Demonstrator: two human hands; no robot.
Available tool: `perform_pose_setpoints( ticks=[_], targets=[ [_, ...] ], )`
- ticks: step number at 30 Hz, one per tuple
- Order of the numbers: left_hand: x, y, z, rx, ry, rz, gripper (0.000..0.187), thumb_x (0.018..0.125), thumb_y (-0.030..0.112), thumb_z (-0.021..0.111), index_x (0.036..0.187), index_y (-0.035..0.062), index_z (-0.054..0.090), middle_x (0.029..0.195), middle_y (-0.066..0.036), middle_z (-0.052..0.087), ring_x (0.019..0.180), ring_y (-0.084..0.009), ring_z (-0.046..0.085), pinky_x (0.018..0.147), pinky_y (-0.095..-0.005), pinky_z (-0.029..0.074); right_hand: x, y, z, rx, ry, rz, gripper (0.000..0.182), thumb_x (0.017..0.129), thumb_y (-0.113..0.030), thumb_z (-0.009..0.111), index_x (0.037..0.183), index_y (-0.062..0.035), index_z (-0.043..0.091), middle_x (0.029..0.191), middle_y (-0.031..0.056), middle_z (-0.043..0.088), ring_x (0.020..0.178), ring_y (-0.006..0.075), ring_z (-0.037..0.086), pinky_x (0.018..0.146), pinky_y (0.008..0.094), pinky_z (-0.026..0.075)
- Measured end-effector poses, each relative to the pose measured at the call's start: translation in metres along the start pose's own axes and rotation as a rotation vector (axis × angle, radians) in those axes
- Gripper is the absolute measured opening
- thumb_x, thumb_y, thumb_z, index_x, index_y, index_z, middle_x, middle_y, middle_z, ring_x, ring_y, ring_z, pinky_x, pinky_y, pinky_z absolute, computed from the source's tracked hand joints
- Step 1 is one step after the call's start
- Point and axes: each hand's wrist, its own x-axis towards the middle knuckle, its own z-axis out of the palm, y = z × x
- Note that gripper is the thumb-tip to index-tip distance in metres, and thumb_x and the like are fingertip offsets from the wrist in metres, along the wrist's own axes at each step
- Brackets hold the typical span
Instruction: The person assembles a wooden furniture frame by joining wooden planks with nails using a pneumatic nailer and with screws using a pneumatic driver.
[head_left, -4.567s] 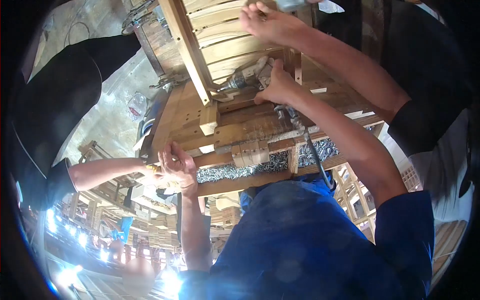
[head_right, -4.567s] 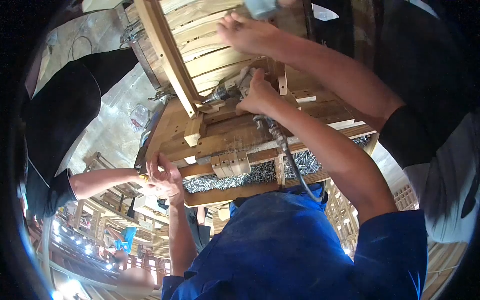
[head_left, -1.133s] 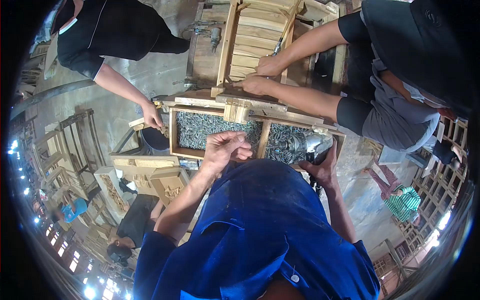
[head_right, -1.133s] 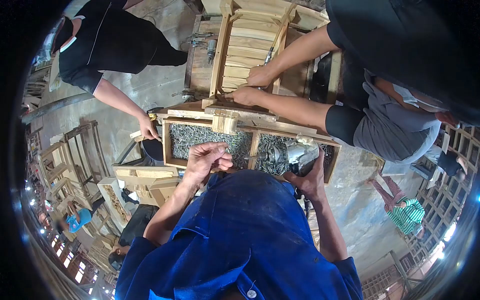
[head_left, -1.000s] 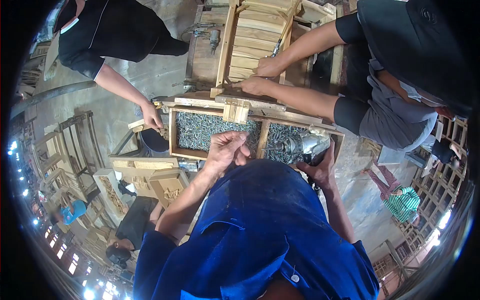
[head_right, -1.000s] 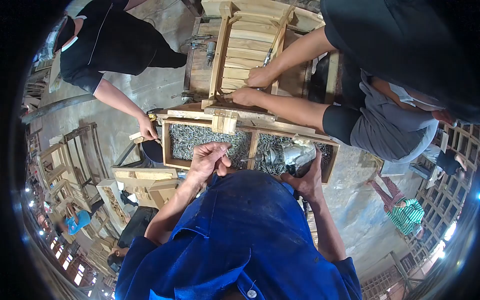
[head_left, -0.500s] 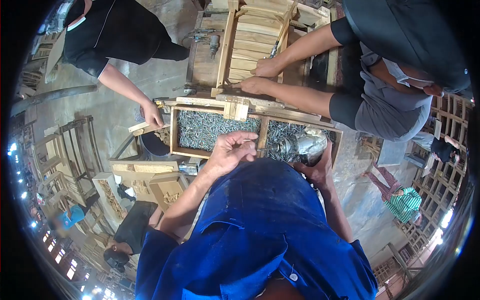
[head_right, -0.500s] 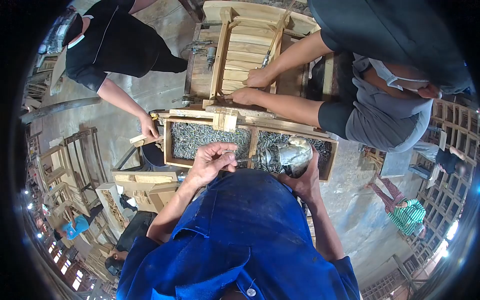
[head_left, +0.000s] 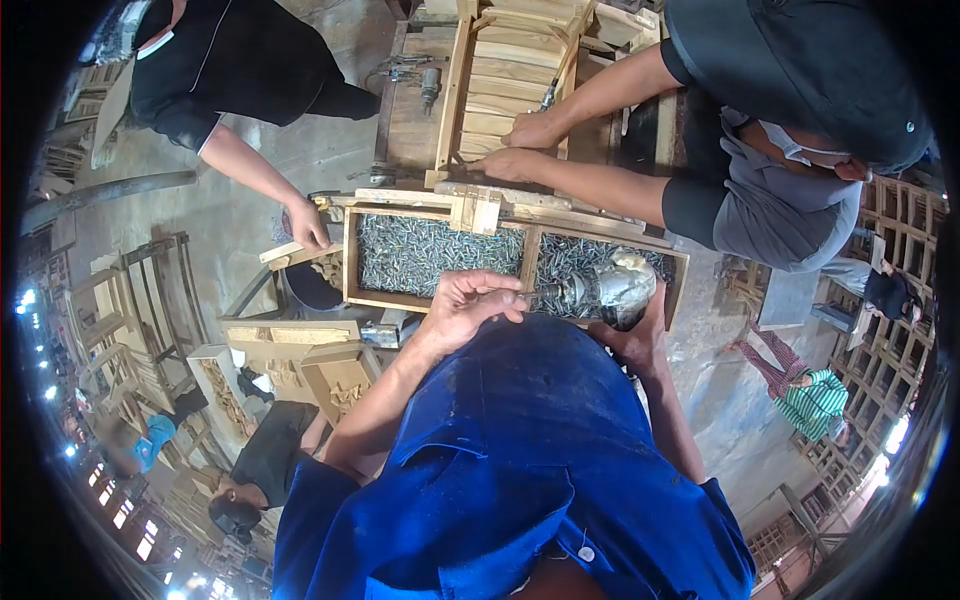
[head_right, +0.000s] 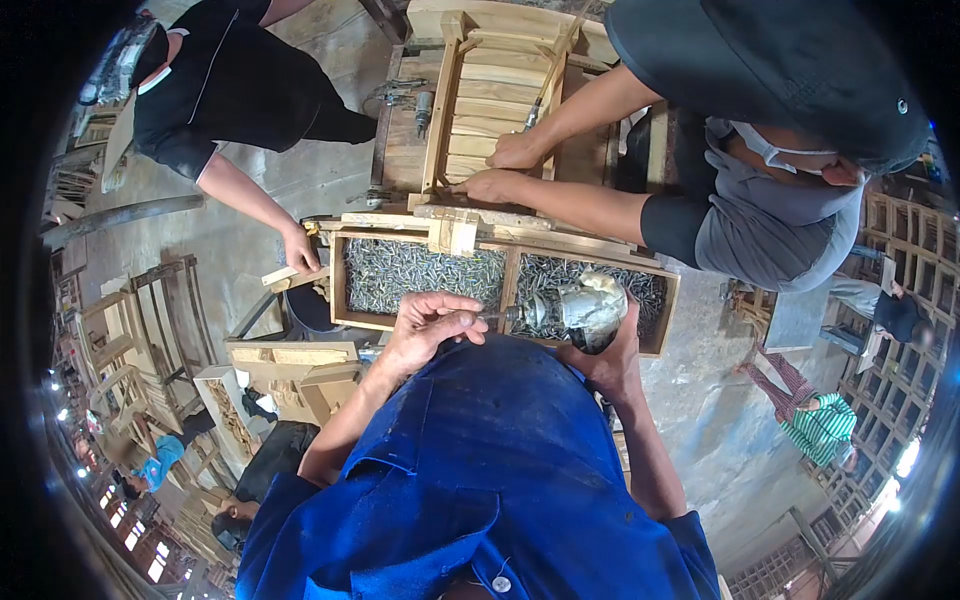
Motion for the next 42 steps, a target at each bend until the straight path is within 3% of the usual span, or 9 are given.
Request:
perform_pose_setpoints(
  ticks=[11,21,24,27,31,33,35,39,42],
  targets=[
    [0.016,0.009,-0.004,0.076,-0.075,0.060,0.018,0.088,-0.001,0.072,0.105,-0.0001,0.075,0.083,-0.006,0.069,0.069,-0.0084,0.060,0.063,-0.0235,0.049,0.013,-0.016,-0.002,-0.098,0.017,-0.017,0.103,0.062,-0.017,0.088,0.143,0.0043,0.027,0.125,0.0217,0.058,0.116,0.0285,0.058,0.102,0.0386,0.045],
    [0.024,0.022,-0.015,0.187,-0.059,0.022,0.016,0.088,-0.003,0.069,0.103,-0.0003,0.075,0.086,-0.007,0.071,0.072,-0.0095,0.064,0.063,-0.0242,0.052,0.039,-0.033,-0.003,-0.212,-0.025,-0.051,0.103,0.063,-0.013,0.087,0.144,0.0028,0.027,0.124,0.0217,0.061,0.115,0.0292,0.061,0.101,0.0389,0.047],
    [0.033,0.033,-0.020,0.607,-0.066,0.252,0.012,0.085,0.000,0.072,0.096,-0.0016,0.073,0.085,-0.015,0.072,0.072,-0.0199,0.070,0.063,-0.0294,0.056,0.061,-0.056,-0.002,-0.306,-0.058,-0.047,0.103,0.064,-0.014,0.087,0.145,0.0026,0.026,0.123,0.0215,0.062,0.115,0.0294,0.062,0.100,0.0388,0.048],
    [0.044,0.042,-0.027,0.741,-0.049,0.484,0.015,0.084,0.000,0.075,0.099,-0.0014,0.074,0.079,-0.013,0.071,0.067,-0.0173,0.069,0.058,-0.0274,0.054,0.089,-0.077,-0.007,-0.339,-0.112,-0.027,0.103,0.065,-0.017,0.088,0.146,0.0013,0.026,0.124,0.0222,0.062,0.116,0.0303,0.063,0.100,0.0391,0.048],
    [0.082,0.053,-0.049,0.741,-0.107,0.249,0.013,0.083,0.002,0.075,0.095,0.0013,0.076,0.084,-0.013,0.074,0.070,-0.0187,0.072,0.060,-0.0297,0.059,0.155,-0.104,0.003,-0.441,-0.193,-0.260,0.090,0.068,-0.018,0.085,0.140,-0.0015,0.033,0.111,0.0251,0.068,0.102,0.0396,0.069,0.090,0.0448,0.054],
    [0.118,0.048,-0.073,0.771,-0.100,0.303,0.011,0.086,0.007,0.074,0.096,0.0041,0.076,0.089,-0.014,0.075,0.068,-0.0192,0.072,0.058,-0.0303,0.060,0.201,-0.125,0.018,-0.544,-0.269,-0.100,0.089,0.069,-0.018,0.083,0.142,-0.0045,0.033,0.109,0.0300,0.067,0.105,0.0422,0.067,0.094,0.0444,0.051],
    [0.157,0.057,-0.099,0.918,-0.048,0.107,0.013,0.088,0.012,0.074,0.097,0.0038,0.076,0.090,-0.013,0.076,0.067,-0.0159,0.070,0.058,-0.0308,0.060,0.254,-0.136,0.038,-0.647,-0.346,-0.110,0.086,0.072,-0.020,0.078,0.143,-0.0069,0.032,0.107,0.0331,0.066,0.102,0.0475,0.065,0.092,0.0490,0.051],
    [0.213,0.066,-0.137,1.074,-0.039,0.391,0.014,0.089,0.007,0.071,0.099,-0.0035,0.073,0.076,-0.011,0.073,0.062,-0.0130,0.065,0.056,-0.0284,0.052,0.315,-0.138,0.080,-0.672,-0.395,-0.115,0.084,0.073,-0.021,0.074,0.143,-0.0068,0.030,0.105,0.0331,0.065,0.101,0.0496,0.064,0.090,0.0514,0.051],
    [0.202,0.060,-0.145,0.910,0.029,0.200,0.015,0.087,0.004,0.069,0.098,-0.0054,0.071,0.081,-0.022,0.070,0.064,-0.0219,0.069,0.061,-0.0332,0.053,0.329,-0.130,0.090,-0.705,-0.401,-0.221,0.084,0.073,-0.021,0.075,0.143,-0.0083,0.029,0.101,0.0335,0.065,0.099,0.0514,0.063,0.090,0.0522,0.050]
  ],
)
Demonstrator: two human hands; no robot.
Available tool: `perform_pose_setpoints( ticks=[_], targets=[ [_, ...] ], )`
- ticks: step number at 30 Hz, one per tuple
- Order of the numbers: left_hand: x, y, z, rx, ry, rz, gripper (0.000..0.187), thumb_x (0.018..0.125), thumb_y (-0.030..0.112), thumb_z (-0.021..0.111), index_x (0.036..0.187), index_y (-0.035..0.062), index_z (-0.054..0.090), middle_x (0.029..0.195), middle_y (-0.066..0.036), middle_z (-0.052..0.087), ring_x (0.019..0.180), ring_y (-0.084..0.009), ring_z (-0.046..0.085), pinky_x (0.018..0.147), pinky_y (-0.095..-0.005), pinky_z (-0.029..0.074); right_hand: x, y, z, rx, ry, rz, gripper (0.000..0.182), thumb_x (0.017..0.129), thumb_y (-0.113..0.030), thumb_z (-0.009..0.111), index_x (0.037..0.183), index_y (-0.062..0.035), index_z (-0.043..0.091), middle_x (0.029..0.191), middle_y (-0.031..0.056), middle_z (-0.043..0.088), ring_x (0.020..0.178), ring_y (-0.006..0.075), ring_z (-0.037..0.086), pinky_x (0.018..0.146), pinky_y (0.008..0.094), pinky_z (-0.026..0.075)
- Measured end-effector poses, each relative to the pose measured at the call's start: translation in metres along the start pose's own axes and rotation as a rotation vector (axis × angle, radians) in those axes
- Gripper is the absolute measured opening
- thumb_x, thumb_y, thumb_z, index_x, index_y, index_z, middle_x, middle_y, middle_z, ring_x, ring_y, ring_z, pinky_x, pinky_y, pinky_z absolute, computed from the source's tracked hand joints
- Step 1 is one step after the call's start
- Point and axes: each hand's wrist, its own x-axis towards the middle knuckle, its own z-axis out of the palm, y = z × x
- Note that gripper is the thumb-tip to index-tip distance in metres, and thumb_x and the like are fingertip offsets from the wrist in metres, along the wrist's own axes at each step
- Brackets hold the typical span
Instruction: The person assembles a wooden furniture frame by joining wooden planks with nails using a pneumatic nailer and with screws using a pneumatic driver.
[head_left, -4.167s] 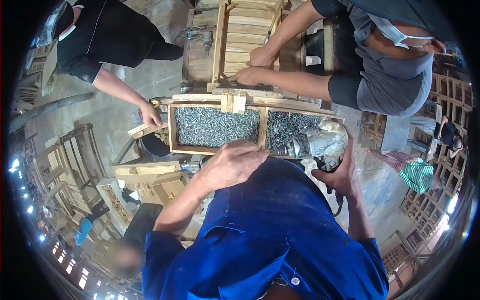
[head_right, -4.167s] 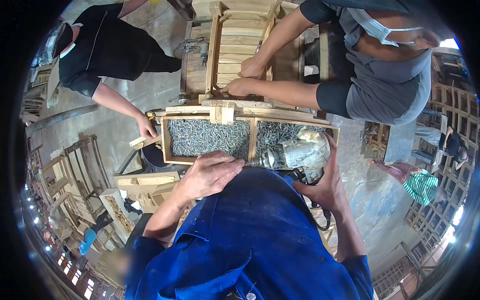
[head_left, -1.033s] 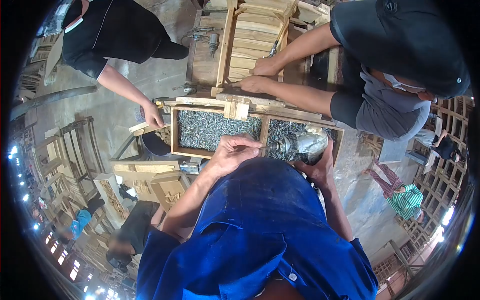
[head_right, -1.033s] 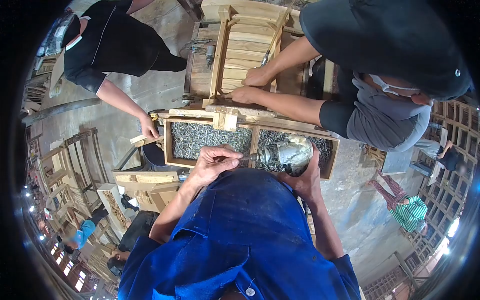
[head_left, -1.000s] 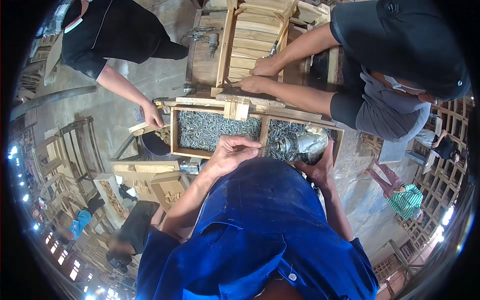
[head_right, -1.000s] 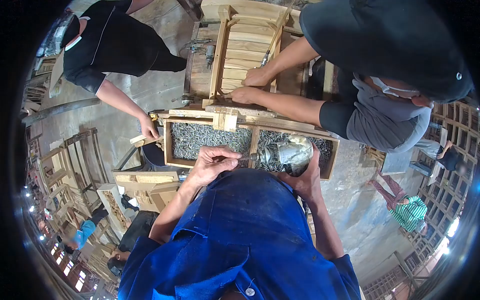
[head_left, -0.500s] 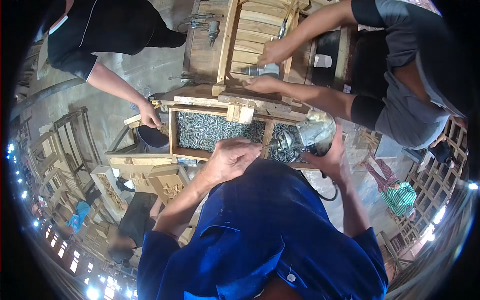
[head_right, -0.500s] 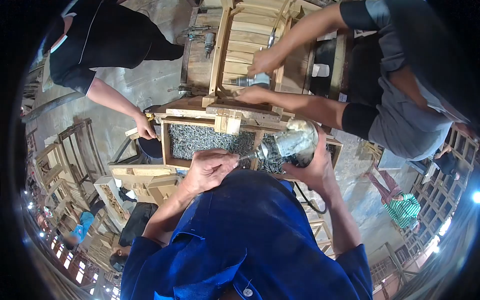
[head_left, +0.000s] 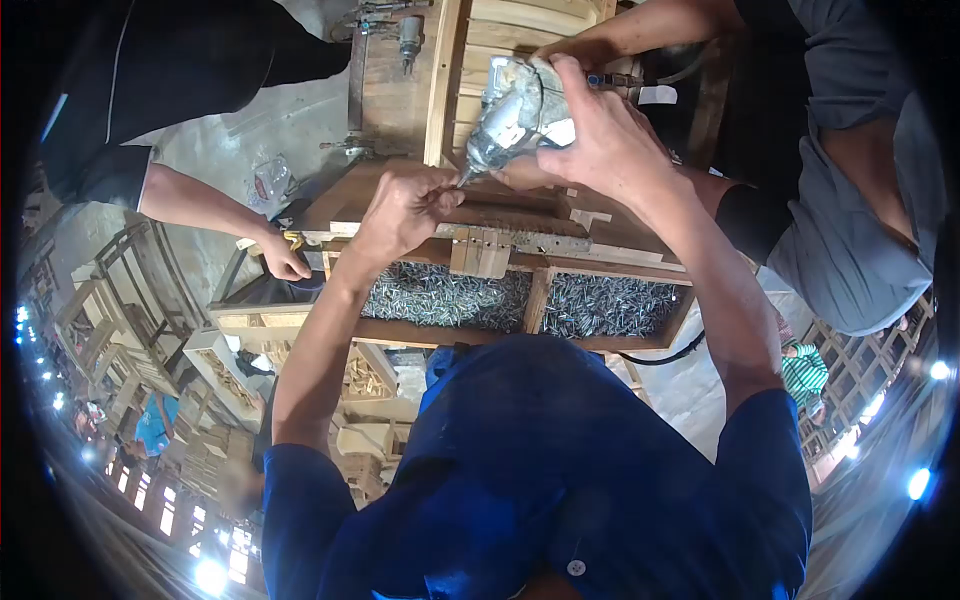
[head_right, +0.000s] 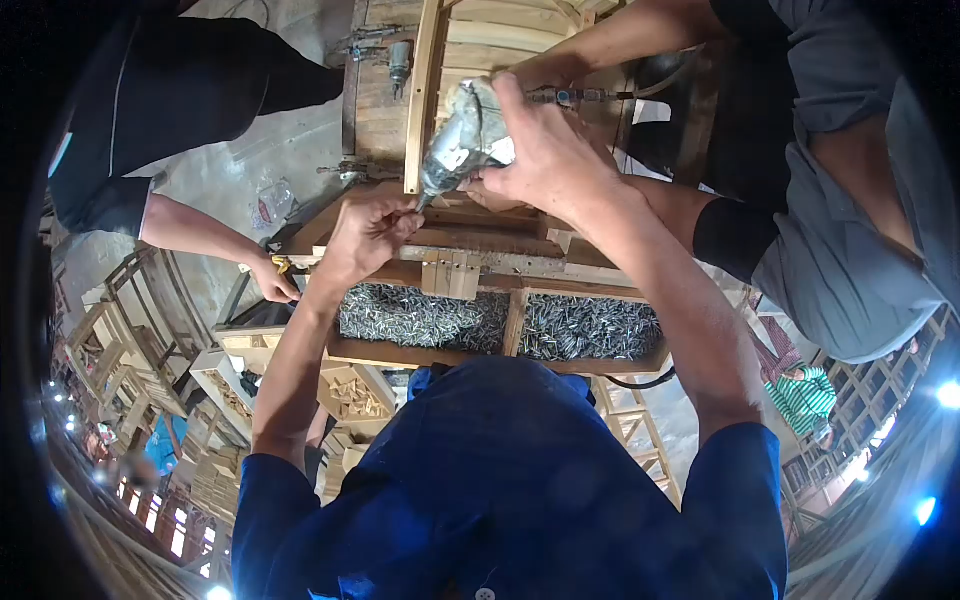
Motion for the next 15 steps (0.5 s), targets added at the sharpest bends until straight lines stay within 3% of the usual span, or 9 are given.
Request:
perform_pose_setpoints(
  ticks=[3,5,7,8,12,14,15],
  targets=[
    [-0.014,-0.007,0.009,-0.063,0.034,-0.143,0.014,0.087,0.002,0.068,0.099,-0.0057,0.070,0.080,-0.021,0.070,0.063,-0.0214,0.068,0.061,-0.0331,0.053,-0.001,-0.006,0.008,0.030,-0.032,-0.044,0.085,0.073,-0.022,0.076,0.143,-0.0095,0.029,0.100,0.0338,0.065,0.099,0.0514,0.063,0.089,0.0525,0.051],
    [-0.022,-0.004,0.009,-0.016,0.031,-0.121,0.015,0.087,0.001,0.069,0.100,-0.0046,0.071,0.079,-0.020,0.070,0.063,-0.0205,0.068,0.061,-0.0324,0.053,-0.009,-0.017,0.011,-0.024,0.000,-0.031,0.085,0.074,-0.023,0.077,0.143,-0.0108,0.028,0.098,0.0333,0.066,0.097,0.0506,0.064,0.087,0.0531,0.052],
    [-0.040,0.001,0.009,0.015,0.103,-0.046,0.016,0.085,0.000,0.069,0.101,-0.0026,0.073,0.077,-0.018,0.070,0.063,-0.0206,0.068,0.060,-0.0327,0.054,-0.025,-0.034,-0.001,-0.128,-0.091,0.041,0.077,0.079,-0.017,0.078,0.137,-0.0038,0.030,0.094,0.0271,0.067,0.091,0.0409,0.070,0.080,0.0497,0.058],
    [-0.048,0.005,0.009,0.061,0.111,0.056,0.017,0.085,0.000,0.070,0.101,-0.0020,0.073,0.078,-0.017,0.071,0.064,-0.0216,0.069,0.059,-0.0343,0.055,-0.034,-0.032,0.001,-0.081,-0.109,0.054,0.075,0.079,-0.018,0.076,0.138,-0.0048,0.030,0.092,0.0260,0.067,0.089,0.0411,0.070,0.077,0.0501,0.058],
    [-0.103,0.040,0.025,0.094,0.001,0.156,0.013,0.083,0.001,0.071,0.095,-0.0026,0.070,0.080,-0.017,0.069,0.068,-0.0268,0.068,0.061,-0.0371,0.058,-0.102,-0.047,-0.001,-0.160,-0.168,0.074,0.077,0.079,-0.019,0.074,0.140,-0.0055,0.029,0.088,0.0265,0.068,0.086,0.0425,0.070,0.076,0.0510,0.057],
    [-0.132,0.046,0.041,0.104,-0.072,0.161,0.013,0.081,0.001,0.071,0.093,-0.0028,0.069,0.079,-0.015,0.068,0.069,-0.0267,0.066,0.062,-0.0382,0.058,-0.140,-0.037,0.018,-0.089,-0.132,0.170,0.088,0.074,-0.025,0.077,0.146,-0.0114,0.027,0.092,0.0327,0.067,0.091,0.0502,0.065,0.082,0.0542,0.053],
    [-0.144,0.044,0.052,0.055,-0.068,0.220,0.017,0.079,0.002,0.072,0.095,-0.0020,0.068,0.076,-0.014,0.065,0.068,-0.0276,0.065,0.060,-0.0401,0.056,-0.158,-0.034,0.026,-0.099,-0.117,0.170,0.088,0.074,-0.025,0.077,0.146,-0.0114,0.027,0.092,0.0327,0.067,0.091,0.0502,0.065,0.082,0.0542,0.053]
  ],
)
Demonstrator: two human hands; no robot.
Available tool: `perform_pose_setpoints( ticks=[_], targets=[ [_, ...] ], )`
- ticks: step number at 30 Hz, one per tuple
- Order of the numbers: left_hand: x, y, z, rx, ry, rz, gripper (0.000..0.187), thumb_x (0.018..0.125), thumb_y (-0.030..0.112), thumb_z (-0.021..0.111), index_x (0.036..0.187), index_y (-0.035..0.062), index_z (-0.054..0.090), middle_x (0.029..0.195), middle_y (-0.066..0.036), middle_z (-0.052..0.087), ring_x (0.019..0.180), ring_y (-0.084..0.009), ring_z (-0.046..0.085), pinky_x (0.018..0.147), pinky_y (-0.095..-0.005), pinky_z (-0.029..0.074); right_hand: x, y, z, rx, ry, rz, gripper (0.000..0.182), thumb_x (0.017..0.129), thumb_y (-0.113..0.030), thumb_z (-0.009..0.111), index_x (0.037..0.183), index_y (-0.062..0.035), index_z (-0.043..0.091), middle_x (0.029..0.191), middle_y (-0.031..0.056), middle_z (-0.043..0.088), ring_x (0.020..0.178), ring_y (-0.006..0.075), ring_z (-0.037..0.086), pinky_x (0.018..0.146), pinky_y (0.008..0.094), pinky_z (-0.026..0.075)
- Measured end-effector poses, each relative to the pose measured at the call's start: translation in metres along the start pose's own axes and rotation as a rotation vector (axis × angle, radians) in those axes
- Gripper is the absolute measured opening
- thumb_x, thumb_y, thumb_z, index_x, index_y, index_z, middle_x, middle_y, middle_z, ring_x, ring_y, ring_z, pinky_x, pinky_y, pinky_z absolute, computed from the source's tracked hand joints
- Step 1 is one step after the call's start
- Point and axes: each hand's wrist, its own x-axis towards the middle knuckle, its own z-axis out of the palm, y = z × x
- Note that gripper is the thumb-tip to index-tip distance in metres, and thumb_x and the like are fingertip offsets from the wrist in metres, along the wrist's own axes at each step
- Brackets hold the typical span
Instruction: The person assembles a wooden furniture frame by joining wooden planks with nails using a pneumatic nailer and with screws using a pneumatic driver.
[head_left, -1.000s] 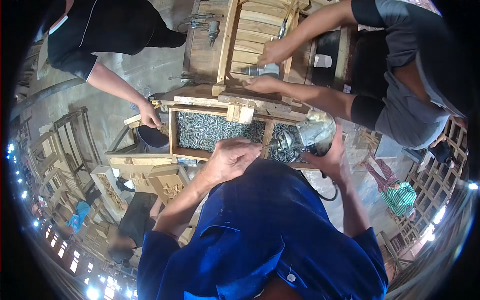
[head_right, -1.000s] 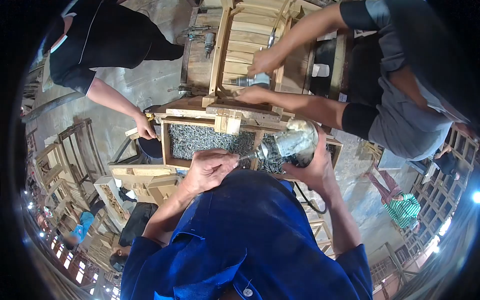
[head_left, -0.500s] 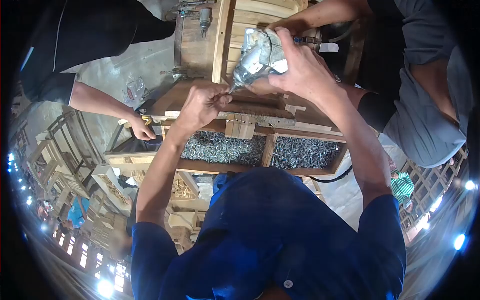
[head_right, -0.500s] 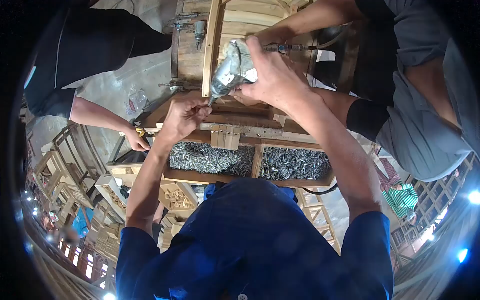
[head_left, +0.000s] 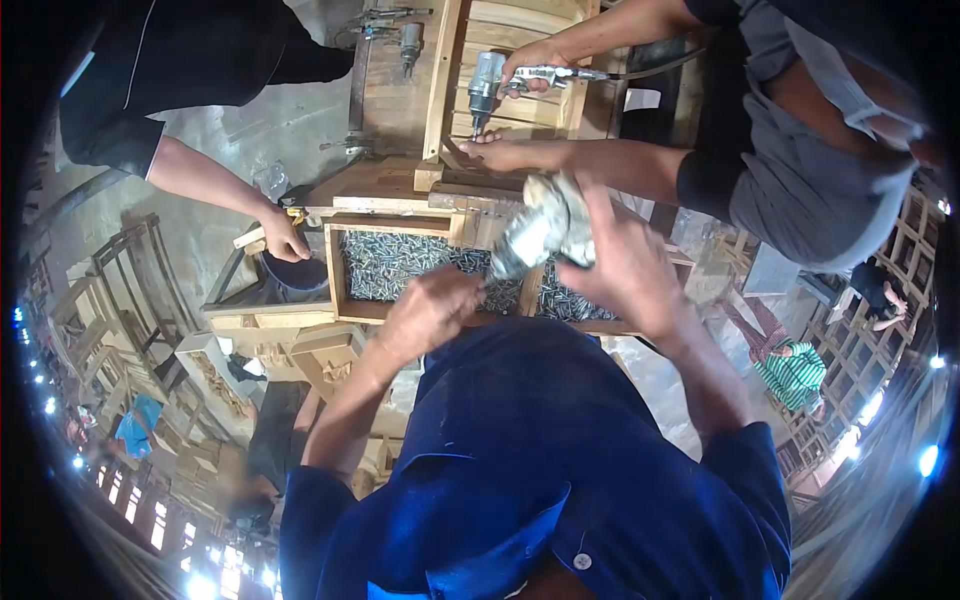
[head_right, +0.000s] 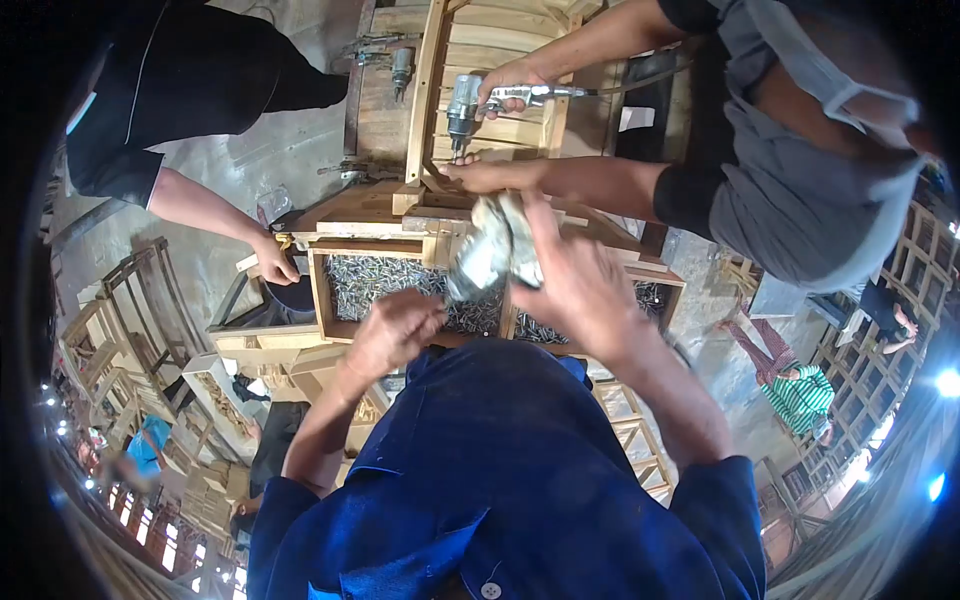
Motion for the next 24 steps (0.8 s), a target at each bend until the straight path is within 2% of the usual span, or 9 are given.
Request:
perform_pose_setpoints(
  ticks=[2,6,8,12,14,17,20,24],
  targets=[
    [-0.015,0.016,0.013,0.062,-0.109,-0.066,0.019,0.080,0.003,0.070,0.099,-0.0006,0.067,0.077,-0.016,0.065,0.072,-0.0300,0.064,0.063,-0.0413,0.056,-0.030,0.011,0.020,0.063,0.027,0.048,0.089,0.073,-0.023,0.077,0.146,-0.0071,0.028,0.088,0.0316,0.067,0.089,0.0503,0.065,0.082,0.0541,0.053],
    [-0.030,0.020,0.033,0.014,-0.142,0.017,0.019,0.083,0.005,0.067,0.101,0.0002,0.066,0.078,-0.017,0.063,0.077,-0.0332,0.064,0.069,-0.0434,0.055,-0.069,0.026,0.050,0.128,0.064,0.083,0.092,0.071,-0.025,0.078,0.146,-0.0036,0.028,0.087,0.0316,0.067,0.089,0.0502,0.065,0.082,0.0540,0.053],
    [-0.026,0.033,0.030,0.009,-0.213,0.005,0.021,0.088,0.010,0.067,0.104,-0.0037,0.067,0.084,-0.018,0.067,0.080,-0.0343,0.065,0.073,-0.0436,0.055,-0.079,0.029,0.060,0.109,0.088,0.145,0.094,0.070,-0.025,0.079,0.146,-0.0009,0.028,0.088,0.0324,0.067,0.089,0.0494,0.065,0.082,0.0537,0.053],
    [-0.030,0.038,0.036,0.066,-0.206,0.031,0.020,0.088,0.008,0.067,0.103,-0.0045,0.067,0.084,-0.018,0.067,0.078,-0.0342,0.065,0.071,-0.0440,0.055,-0.088,0.032,0.062,0.112,0.134,0.128,0.096,0.070,-0.026,0.078,0.147,-0.0013,0.026,0.087,0.0329,0.067,0.088,0.0492,0.065,0.083,0.0530,0.052],
    [-0.030,0.039,0.038,0.127,-0.220,0.028,0.020,0.087,0.007,0.067,0.102,-0.0052,0.066,0.084,-0.018,0.067,0.078,-0.0343,0.065,0.071,-0.0443,0.055,-0.089,0.033,0.058,0.064,0.147,0.131,0.095,0.072,-0.028,0.075,0.149,-0.0076,0.023,0.088,0.0306,0.068,0.086,0.0483,0.066,0.082,0.0538,0.053],
    [-0.026,0.044,0.038,0.172,-0.211,0.036,0.019,0.086,0.006,0.067,0.102,-0.0049,0.067,0.083,-0.018,0.066,0.078,-0.0343,0.065,0.071,-0.0441,0.055,-0.089,0.033,0.049,0.085,0.091,0.168,0.095,0.073,-0.029,0.075,0.150,-0.0092,0.022,0.091,0.0306,0.068,0.089,0.0479,0.067,0.084,0.0529,0.053],
    [-0.024,0.046,0.041,0.170,-0.171,0.033,0.019,0.085,0.005,0.067,0.101,-0.0045,0.067,0.082,-0.017,0.066,0.078,-0.0340,0.065,0.071,-0.0438,0.055,-0.088,0.039,0.048,0.090,0.089,0.188,0.099,0.068,-0.027,0.076,0.150,-0.0061,0.024,0.082,0.0306,0.066,0.087,0.0491,0.066,0.084,0.0514,0.052],
    [-0.020,0.045,0.046,0.176,-0.156,0.057,0.018,0.085,0.005,0.067,0.100,-0.0044,0.066,0.082,-0.017,0.066,0.078,-0.0334,0.065,0.071,-0.0433,0.055,-0.085,0.042,0.043,0.098,0.127,0.158,0.099,0.068,-0.028,0.076,0.150,-0.0064,0.025,0.082,0.0307,0.066,0.086,0.0488,0.066,0.084,0.0511,0.052]
  ],
)
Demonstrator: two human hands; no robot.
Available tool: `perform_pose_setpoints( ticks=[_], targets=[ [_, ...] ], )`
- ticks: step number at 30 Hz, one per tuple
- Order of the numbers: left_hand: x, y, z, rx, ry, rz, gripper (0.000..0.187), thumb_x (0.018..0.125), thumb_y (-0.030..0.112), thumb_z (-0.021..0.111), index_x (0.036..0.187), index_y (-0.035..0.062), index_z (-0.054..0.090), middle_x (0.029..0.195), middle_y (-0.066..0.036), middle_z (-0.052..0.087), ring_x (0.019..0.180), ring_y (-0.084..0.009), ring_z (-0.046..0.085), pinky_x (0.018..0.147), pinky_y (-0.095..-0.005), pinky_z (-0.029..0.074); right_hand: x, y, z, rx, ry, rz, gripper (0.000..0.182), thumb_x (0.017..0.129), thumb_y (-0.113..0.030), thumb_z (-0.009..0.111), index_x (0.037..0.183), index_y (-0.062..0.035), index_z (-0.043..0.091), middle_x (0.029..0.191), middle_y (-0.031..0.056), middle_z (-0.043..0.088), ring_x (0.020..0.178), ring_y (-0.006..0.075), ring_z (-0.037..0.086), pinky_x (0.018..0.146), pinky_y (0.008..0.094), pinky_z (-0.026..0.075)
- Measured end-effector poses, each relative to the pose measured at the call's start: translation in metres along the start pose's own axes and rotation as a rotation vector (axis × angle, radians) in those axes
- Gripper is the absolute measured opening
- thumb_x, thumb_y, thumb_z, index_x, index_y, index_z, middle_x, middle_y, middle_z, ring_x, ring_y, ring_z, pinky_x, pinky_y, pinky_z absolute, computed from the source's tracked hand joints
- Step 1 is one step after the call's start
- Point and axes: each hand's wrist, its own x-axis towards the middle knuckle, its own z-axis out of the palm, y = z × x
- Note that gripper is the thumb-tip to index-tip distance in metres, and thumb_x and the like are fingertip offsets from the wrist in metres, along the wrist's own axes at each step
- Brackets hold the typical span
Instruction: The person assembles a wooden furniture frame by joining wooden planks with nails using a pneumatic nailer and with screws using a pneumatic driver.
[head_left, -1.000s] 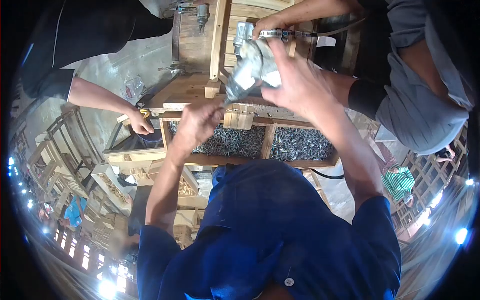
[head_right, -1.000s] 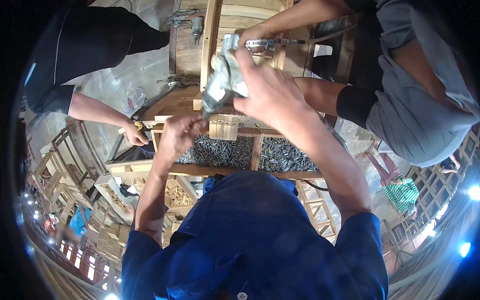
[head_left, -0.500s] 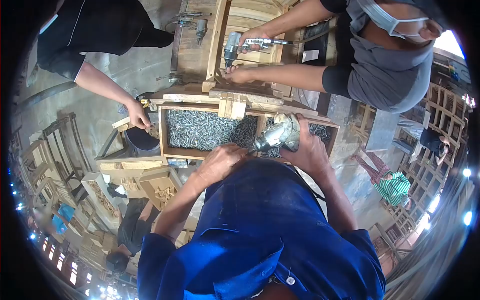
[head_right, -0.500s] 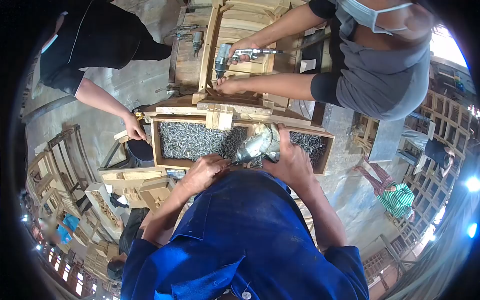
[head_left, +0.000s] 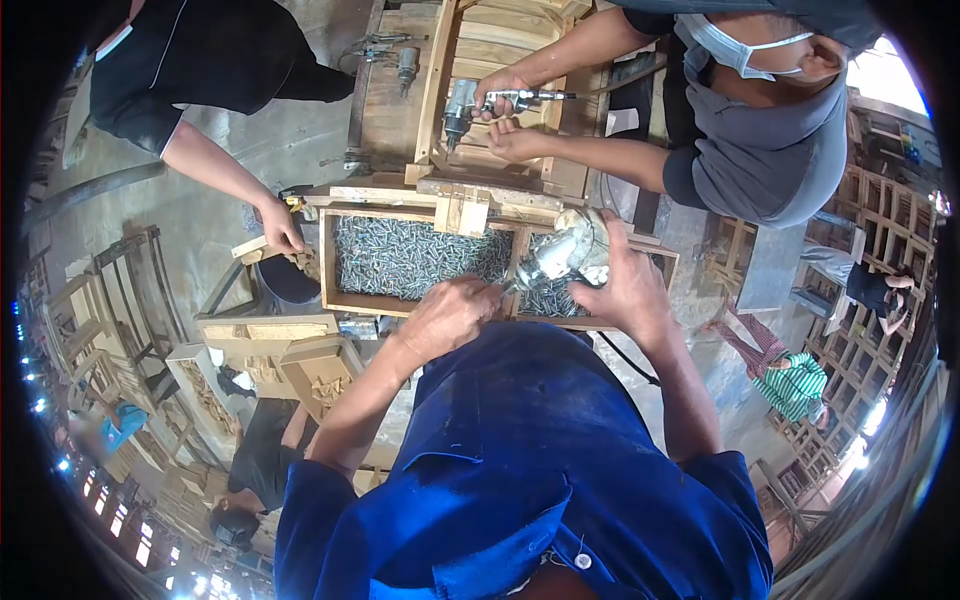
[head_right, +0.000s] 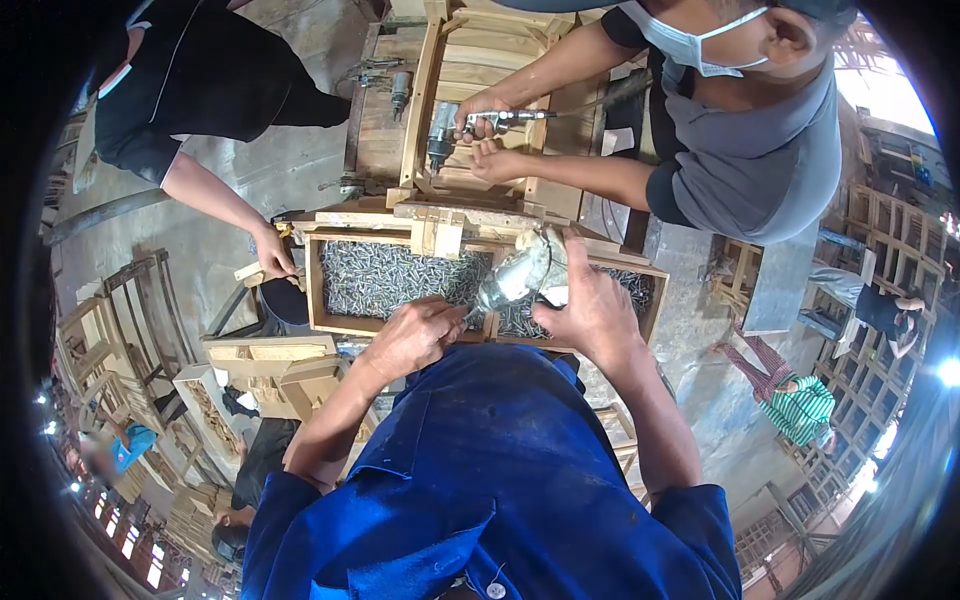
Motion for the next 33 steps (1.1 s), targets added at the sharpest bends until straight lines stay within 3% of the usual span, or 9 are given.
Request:
perform_pose_setpoints(
  ticks=[9,14,18,26,28,29,30,32,33],
  targets=[
    [0.025,0.004,-0.010,-0.036,-0.034,-0.082,0.017,0.085,0.007,0.068,0.098,-0.0037,0.067,0.082,-0.017,0.067,0.075,-0.0337,0.065,0.070,-0.0434,0.056,0.028,-0.010,-0.033,-0.026,-0.089,-0.032,0.090,0.073,-0.026,0.074,0.146,-0.0059,0.026,0.091,0.0315,0.067,0.091,0.0486,0.066,0.085,0.0522,0.053],
    [0.045,-0.007,-0.015,-0.185,0.093,-0.093,0.013,0.079,0.003,0.064,0.090,-0.0031,0.061,0.077,-0.018,0.063,0.079,-0.0374,0.065,0.070,-0.0460,0.055,0.061,-0.019,-0.053,-0.095,-0.108,-0.056,0.084,0.073,-0.024,0.074,0.143,-0.0076,0.030,0.090,0.0317,0.068,0.092,0.0480,0.066,0.087,0.0525,0.052],
    [0.070,-0.026,-0.022,-0.224,0.187,-0.118,0.017,0.082,0.002,0.065,0.097,-0.0049,0.065,0.079,-0.020,0.065,0.078,-0.0370,0.065,0.072,-0.0454,0.055,0.095,-0.030,-0.074,-0.093,-0.068,-0.139,0.090,0.070,-0.022,0.079,0.145,-0.0084,0.031,0.092,0.0301,0.068,0.092,0.0481,0.066,0.084,0.0518,0.053],
    [0.125,-0.061,-0.049,-0.392,0.151,-0.399,0.010,0.081,-0.002,0.067,0.089,-0.0052,0.071,0.077,-0.023,0.070,0.071,-0.0348,0.071,0.068,-0.0402,0.057,0.174,-0.050,-0.090,-0.203,-0.162,-0.142,0.090,0.071,-0.023,0.076,0.146,-0.0073,0.030,0.097,0.0303,0.067,0.095,0.0469,0.065,0.087,0.0495,0.051],
    [0.137,-0.082,-0.044,-0.386,0.168,-0.324,0.003,0.085,-0.001,0.069,0.082,-0.0033,0.069,0.059,-0.004,0.059,0.051,-0.0084,0.049,0.047,-0.0307,0.041,0.195,-0.047,-0.086,-0.254,-0.192,-0.138,0.091,0.072,-0.025,0.076,0.147,-0.0079,0.028,0.099,0.0315,0.066,0.098,0.0481,0.064,0.091,0.0501,0.050],
    [0.143,-0.093,-0.039,-0.410,0.174,-0.308,0.005,0.084,0.000,0.070,0.080,-0.0029,0.068,0.058,-0.002,0.055,0.053,-0.0081,0.045,0.049,-0.0314,0.039,0.208,-0.039,-0.077,-0.276,-0.107,-0.241,0.091,0.072,-0.026,0.076,0.147,-0.0083,0.028,0.100,0.0315,0.066,0.099,0.0485,0.064,0.092,0.0500,0.050],
    [0.151,-0.104,-0.035,-0.418,0.177,-0.312,0.005,0.084,0.000,0.070,0.080,-0.0029,0.068,0.058,-0.002,0.055,0.053,-0.0081,0.045,0.049,-0.0314,0.039,0.219,-0.034,-0.072,-0.295,-0.021,-0.347,0.091,0.073,-0.027,0.076,0.148,-0.0087,0.027,0.100,0.0315,0.066,0.099,0.0489,0.064,0.092,0.0500,0.050],
    [0.170,-0.119,-0.036,-0.344,0.143,-0.344,0.006,0.083,0.002,0.071,0.080,-0.0023,0.069,0.060,-0.003,0.058,0.055,-0.0094,0.048,0.052,-0.0326,0.042,0.236,-0.053,-0.084,-0.363,-0.105,-0.282,0.090,0.075,-0.029,0.076,0.148,-0.0091,0.027,0.108,0.0308,0.065,0.103,0.0478,0.064,0.094,0.0493,0.050],
    [0.180,-0.122,-0.036,-0.431,0.099,-0.484,0.011,0.080,0.008,0.073,0.087,-0.0012,0.072,0.080,-0.018,0.072,0.074,-0.0299,0.071,0.070,-0.0392,0.054,0.245,-0.055,-0.085,-0.393,-0.122,-0.260,0.089,0.075,-0.030,0.076,0.147,-0.0092,0.028,0.109,0.0300,0.065,0.105,0.0474,0.063,0.095,0.0495,0.050]
  ],
)
